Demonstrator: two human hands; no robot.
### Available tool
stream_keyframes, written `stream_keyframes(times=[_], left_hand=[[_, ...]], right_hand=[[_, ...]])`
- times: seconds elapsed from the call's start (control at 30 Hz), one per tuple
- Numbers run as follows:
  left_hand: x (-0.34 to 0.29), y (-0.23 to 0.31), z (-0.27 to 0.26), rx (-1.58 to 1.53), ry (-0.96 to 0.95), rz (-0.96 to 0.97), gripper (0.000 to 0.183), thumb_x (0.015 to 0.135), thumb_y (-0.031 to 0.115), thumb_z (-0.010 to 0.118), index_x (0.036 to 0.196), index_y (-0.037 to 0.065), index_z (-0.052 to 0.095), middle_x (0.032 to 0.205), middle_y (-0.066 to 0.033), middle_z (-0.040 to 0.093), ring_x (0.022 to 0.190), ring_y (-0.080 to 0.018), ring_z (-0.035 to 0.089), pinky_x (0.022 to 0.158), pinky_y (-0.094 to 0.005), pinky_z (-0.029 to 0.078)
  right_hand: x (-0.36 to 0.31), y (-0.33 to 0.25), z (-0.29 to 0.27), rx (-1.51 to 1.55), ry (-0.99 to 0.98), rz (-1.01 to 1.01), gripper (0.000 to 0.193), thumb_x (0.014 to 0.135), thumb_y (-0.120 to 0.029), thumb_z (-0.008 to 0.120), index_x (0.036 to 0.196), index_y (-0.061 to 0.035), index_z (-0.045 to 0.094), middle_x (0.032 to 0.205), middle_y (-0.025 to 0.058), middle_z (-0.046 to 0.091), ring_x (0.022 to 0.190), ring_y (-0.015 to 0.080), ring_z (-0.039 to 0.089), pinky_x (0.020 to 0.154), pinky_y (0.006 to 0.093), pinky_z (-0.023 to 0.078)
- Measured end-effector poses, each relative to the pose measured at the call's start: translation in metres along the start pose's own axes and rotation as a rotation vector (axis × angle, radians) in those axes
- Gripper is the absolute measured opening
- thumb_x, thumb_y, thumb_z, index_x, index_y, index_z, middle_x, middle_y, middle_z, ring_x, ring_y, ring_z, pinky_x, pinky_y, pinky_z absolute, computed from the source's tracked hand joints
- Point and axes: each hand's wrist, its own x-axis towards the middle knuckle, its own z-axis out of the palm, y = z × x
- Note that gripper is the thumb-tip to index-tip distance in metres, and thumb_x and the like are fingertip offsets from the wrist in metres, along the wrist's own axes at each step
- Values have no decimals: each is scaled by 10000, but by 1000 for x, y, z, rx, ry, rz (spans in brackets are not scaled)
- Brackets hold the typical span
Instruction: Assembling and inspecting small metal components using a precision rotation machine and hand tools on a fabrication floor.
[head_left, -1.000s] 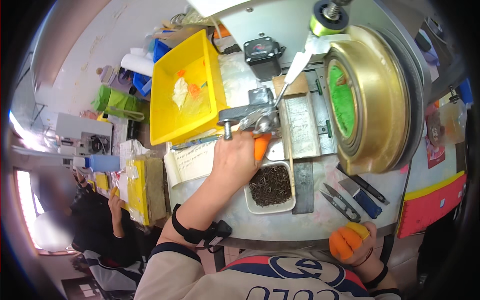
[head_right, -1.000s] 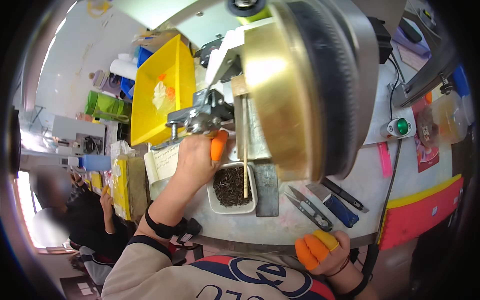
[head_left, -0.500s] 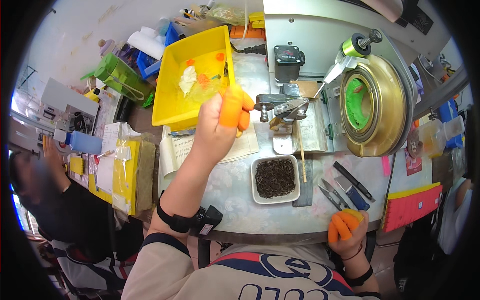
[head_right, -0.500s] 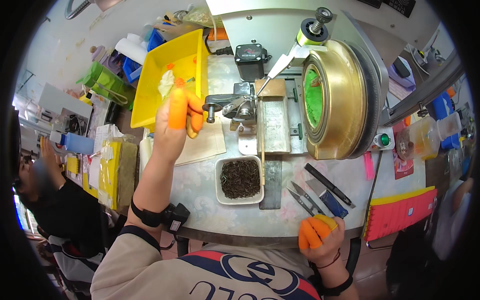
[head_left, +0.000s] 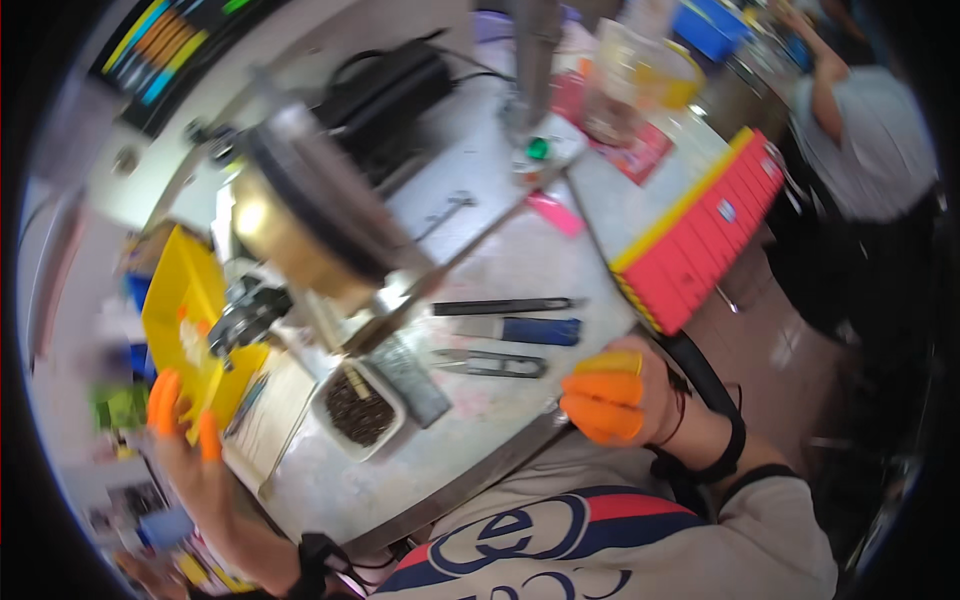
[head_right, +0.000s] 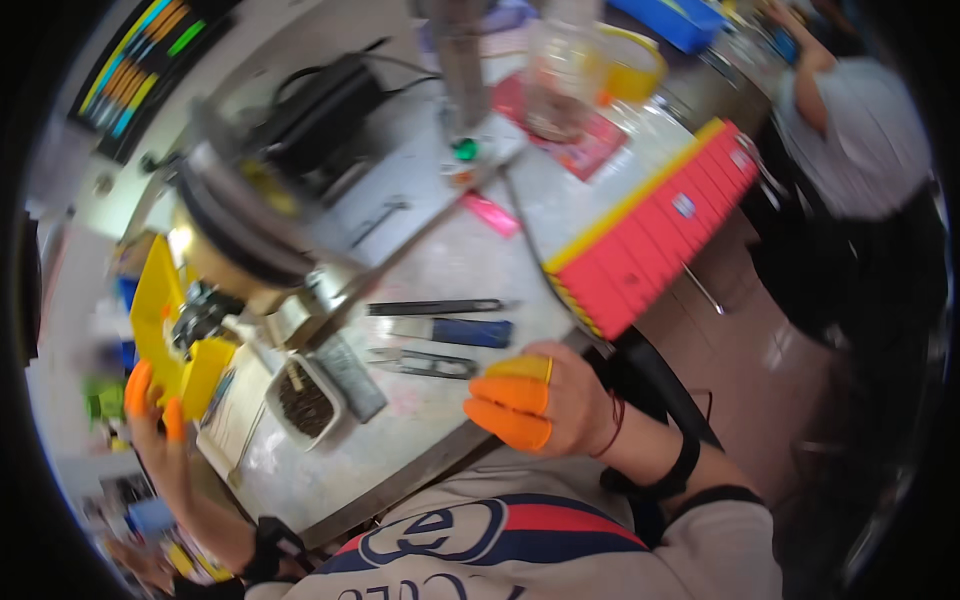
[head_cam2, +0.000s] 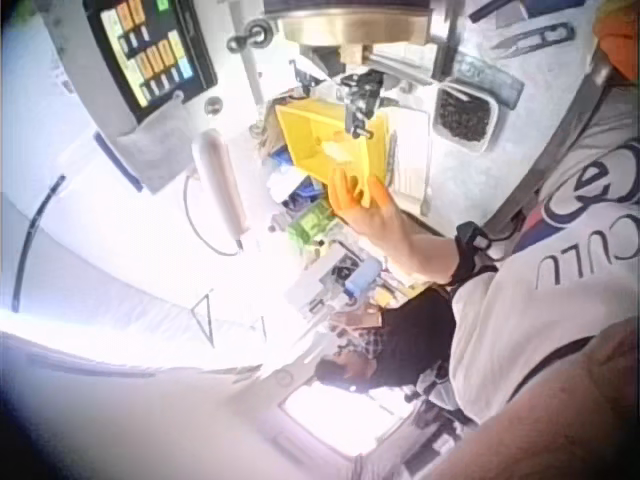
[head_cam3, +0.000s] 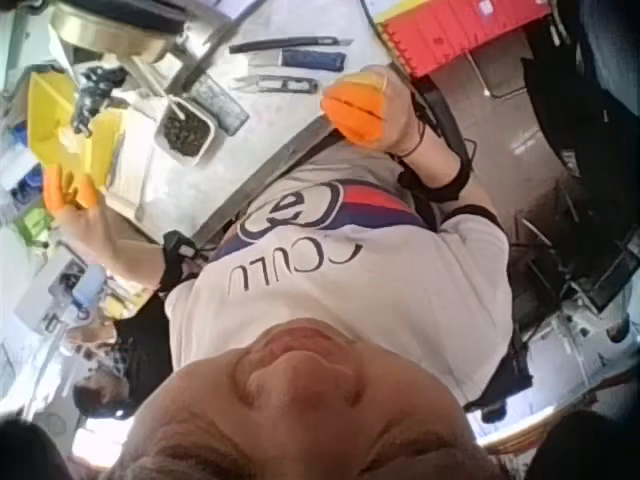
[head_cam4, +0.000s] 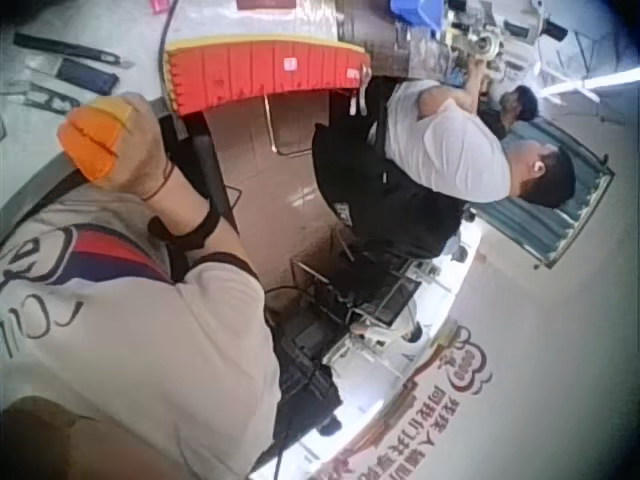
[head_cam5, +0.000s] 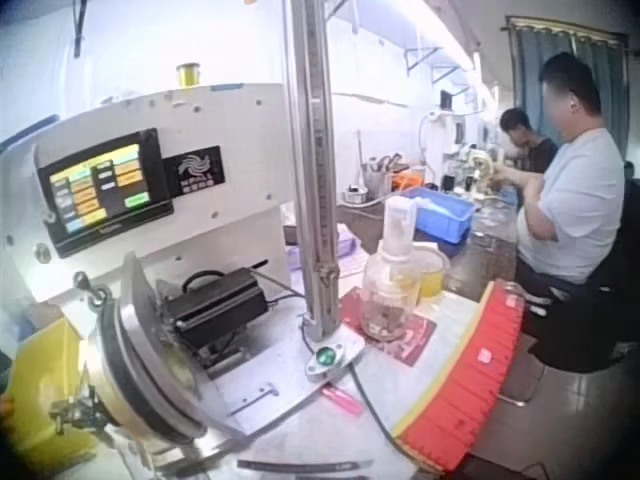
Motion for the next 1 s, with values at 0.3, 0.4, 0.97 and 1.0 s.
stream_keyframes(times=[0.3, 0.4, 0.97, 1.0], left_hand=[[8, 135, 51, 14, 238, 663, 178, 822, 20, 450, 998, 5, 460, 1143, -249, 429, 986, -346, 493, 840, -423, 419], [20, 208, 106, -259, -55, 814, 238, 690, -2, 537, 920, 59, 532, 1003, -201, 529, 895, -342, 539, 783, -419, 428], [36, 341, 269, -245, -581, 1004, 462, 657, 141, 668, 1091, 67, 529, 1095, -127, 468, 1028, -305, 433, 861, -395, 325], [36, 342, 270, -236, -583, 994, 465, 652, 144, 672, 1090, 75, 533, 1090, -127, 466, 1027, -304, 431, 858, -401, 321]], right_hand=[[-78, 61, -85, 12, 755, 786, 258, 792, -58, 566, 1043, -24, 519, 944, 73, 557, 861, 154, 511, 763, 266, 390], [-116, 77, -89, 72, 764, 946, 283, 798, -86, 577, 1066, -18, 517, 970, 58, 560, 880, 122, 515, 779, 246, 398], [-119, 98, -79, 542, 641, 1085, 177, 798, -119, 573, 919, 9, 571, 849, 66, 565, 806, 139, 523, 755, 253, 403], [-119, 98, -78, 547, 641, 1089, 177, 798, -119, 573, 919, 9, 571, 849, 66, 565, 806, 139, 523, 755, 253, 403]])
